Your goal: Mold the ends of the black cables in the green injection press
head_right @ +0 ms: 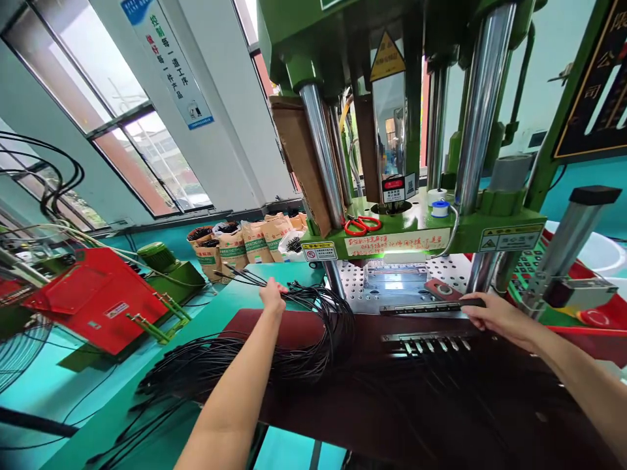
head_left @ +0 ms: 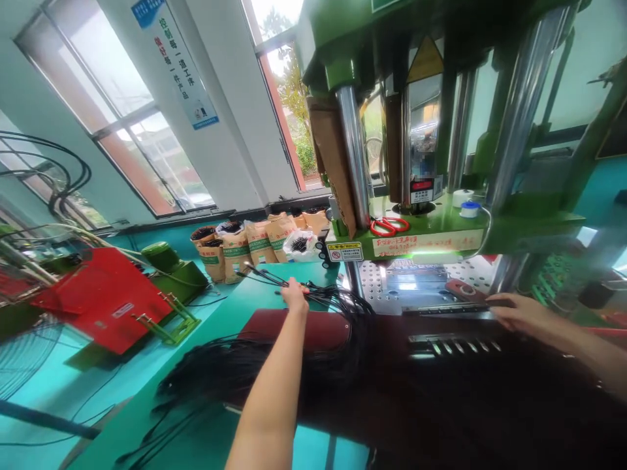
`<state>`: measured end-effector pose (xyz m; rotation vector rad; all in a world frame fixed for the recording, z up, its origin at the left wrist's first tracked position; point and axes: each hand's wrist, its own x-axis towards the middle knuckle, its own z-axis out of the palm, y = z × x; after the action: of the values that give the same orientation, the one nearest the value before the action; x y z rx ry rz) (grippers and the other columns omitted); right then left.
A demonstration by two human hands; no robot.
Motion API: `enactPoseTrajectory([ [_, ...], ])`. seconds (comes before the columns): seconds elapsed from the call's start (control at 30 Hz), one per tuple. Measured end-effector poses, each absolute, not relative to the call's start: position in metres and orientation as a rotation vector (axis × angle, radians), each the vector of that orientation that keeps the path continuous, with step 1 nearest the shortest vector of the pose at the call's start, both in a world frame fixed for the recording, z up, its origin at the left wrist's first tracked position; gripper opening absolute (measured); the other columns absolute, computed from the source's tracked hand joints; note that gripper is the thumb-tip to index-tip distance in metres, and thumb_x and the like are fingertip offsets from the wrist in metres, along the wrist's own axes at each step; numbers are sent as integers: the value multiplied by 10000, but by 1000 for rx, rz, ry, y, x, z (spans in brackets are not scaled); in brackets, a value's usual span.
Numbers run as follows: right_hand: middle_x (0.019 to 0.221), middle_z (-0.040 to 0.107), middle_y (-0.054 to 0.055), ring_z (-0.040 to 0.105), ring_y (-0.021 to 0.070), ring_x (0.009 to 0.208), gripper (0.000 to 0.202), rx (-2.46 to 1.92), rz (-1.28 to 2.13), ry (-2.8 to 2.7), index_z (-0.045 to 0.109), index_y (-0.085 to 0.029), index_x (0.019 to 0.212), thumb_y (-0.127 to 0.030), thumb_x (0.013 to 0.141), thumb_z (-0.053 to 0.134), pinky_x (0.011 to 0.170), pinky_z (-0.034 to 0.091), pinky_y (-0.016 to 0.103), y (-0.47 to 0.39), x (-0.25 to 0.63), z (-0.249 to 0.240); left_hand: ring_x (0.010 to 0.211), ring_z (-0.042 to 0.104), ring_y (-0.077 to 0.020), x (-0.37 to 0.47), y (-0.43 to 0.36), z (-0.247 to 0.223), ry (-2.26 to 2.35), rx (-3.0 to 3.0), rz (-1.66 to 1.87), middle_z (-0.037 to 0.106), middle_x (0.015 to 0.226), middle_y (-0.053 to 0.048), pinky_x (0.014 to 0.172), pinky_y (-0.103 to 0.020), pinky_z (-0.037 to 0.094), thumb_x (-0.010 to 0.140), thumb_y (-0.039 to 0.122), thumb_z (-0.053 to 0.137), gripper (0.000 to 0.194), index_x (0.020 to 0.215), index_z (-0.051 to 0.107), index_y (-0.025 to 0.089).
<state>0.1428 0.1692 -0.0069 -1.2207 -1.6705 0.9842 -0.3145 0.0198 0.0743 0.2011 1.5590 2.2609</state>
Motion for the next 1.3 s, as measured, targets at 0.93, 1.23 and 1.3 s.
enactPoseTrajectory([
  [0.93, 783, 647, 61, 596, 221, 697, 301, -1427, 240, -3034, 668, -188, 754, -31, 571, 488, 496, 329, 245, 120, 113, 72, 762, 541, -150, -83, -43, 38, 1175, 1780, 444, 625, 883, -39, 662, -249, 398, 744, 392, 517, 329, 961, 617, 166],
  [1.23, 875, 653, 75, 584, 228, 850, 290, -1630, 285, -2692, 662, -175, 861, -58, 662, 487, 616, 379, 257, 161, 95, 87, 715, 575, -130, -40, -10, 14, 951, 619, 935, 605, 839, -77, 690, -244, 420, 638, 348, 678, 425, 949, 480, 135],
  [1.3, 908, 643, 60, 578, 200, 862, 242, -1643, 336, -2643, 650, -168, 866, -63, 700, 509, 656, 405, 253, 179, 85, 85, 705, 587, -121, -31, 7, 15, 805, 451, 975, 605, 812, -73, 672, -220, 416, 628, 311, 697, 402, 908, 460, 145],
])
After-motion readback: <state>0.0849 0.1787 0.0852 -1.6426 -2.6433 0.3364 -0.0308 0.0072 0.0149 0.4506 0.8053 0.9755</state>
